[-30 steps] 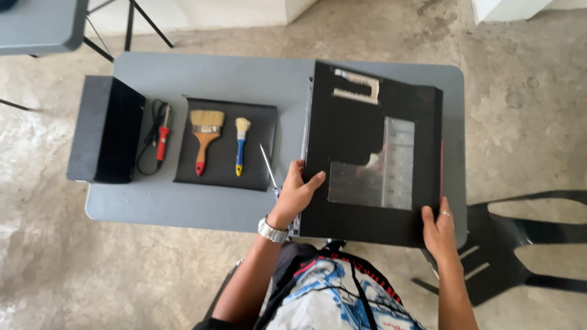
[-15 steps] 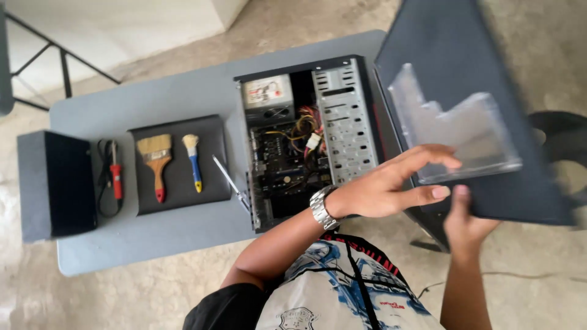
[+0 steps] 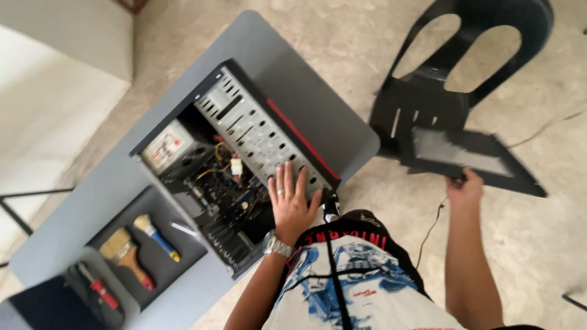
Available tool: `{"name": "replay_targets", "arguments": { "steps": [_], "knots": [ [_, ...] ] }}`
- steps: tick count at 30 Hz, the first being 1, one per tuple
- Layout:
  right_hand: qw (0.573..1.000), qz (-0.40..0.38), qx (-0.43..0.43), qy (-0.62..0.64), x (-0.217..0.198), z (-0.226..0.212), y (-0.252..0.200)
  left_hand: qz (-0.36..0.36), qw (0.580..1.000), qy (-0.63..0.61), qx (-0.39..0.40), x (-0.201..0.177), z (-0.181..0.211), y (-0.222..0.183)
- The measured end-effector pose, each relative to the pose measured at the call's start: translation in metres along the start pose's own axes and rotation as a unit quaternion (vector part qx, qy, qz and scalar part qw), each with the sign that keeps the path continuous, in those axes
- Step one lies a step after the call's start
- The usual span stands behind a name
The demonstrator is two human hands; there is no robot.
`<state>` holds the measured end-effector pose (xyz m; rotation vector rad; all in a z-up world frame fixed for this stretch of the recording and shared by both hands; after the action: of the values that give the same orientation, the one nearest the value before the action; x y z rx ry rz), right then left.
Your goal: Removing screws from a computer case, opening the side panel, and manipulating internal components like cables and hardware.
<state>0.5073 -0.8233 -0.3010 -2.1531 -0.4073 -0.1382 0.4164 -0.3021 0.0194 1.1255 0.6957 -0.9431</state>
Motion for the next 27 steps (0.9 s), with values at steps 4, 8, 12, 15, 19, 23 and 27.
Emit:
{"name": "replay_targets", "arguments": {
  "steps": [4, 8, 12, 15, 19, 23, 27],
  "knots": [
    [0.996, 0.058, 0.055, -0.030, -0.005, 0.025, -0.024, -0.036, 0.999, -0.014, -0.010, 0.004, -0.005, -0.002],
    [0.993, 0.054, 0.091, 0.050, 0.016, 0.037, -0.005, -0.063, 0.998, -0.004, -0.022, 0.009, -0.003, 0.002],
    [0.986, 0.032, 0.123, 0.106, 0.024, 0.073, 0.069, -0.088, 0.996, 0.012, -0.022, 0.015, -0.005, 0.000],
    [0.975, 0.091, 0.168, 0.115, 0.022, 0.117, 0.085, -0.107, 0.994, 0.005, -0.024, 0.015, -0.004, 0.000],
    [0.957, 0.154, 0.246, 0.012, 0.018, 0.131, 0.032, -0.116, 0.993, -0.002, -0.029, 0.015, -0.001, -0.001],
    [0.957, 0.119, 0.262, 0.028, -0.010, 0.165, 0.032, -0.121, 0.992, -0.009, -0.033, 0.010, 0.004, 0.006],
    [0.956, 0.172, 0.235, -0.044, -0.029, 0.197, 0.054, -0.113, 0.993, 0.017, -0.021, 0.012, 0.007, 0.011]
  ]
}}
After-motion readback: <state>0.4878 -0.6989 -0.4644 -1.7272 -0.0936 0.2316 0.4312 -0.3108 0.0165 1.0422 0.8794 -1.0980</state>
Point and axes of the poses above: each hand's wrist, its own y-axis towards the middle knuckle, its own x-axis out of the palm, z = x × y, the point moved 5 cm from there along y, towards the middle knuckle, and after that the axes turned 7 degrees about z, right-handed, at the moved point
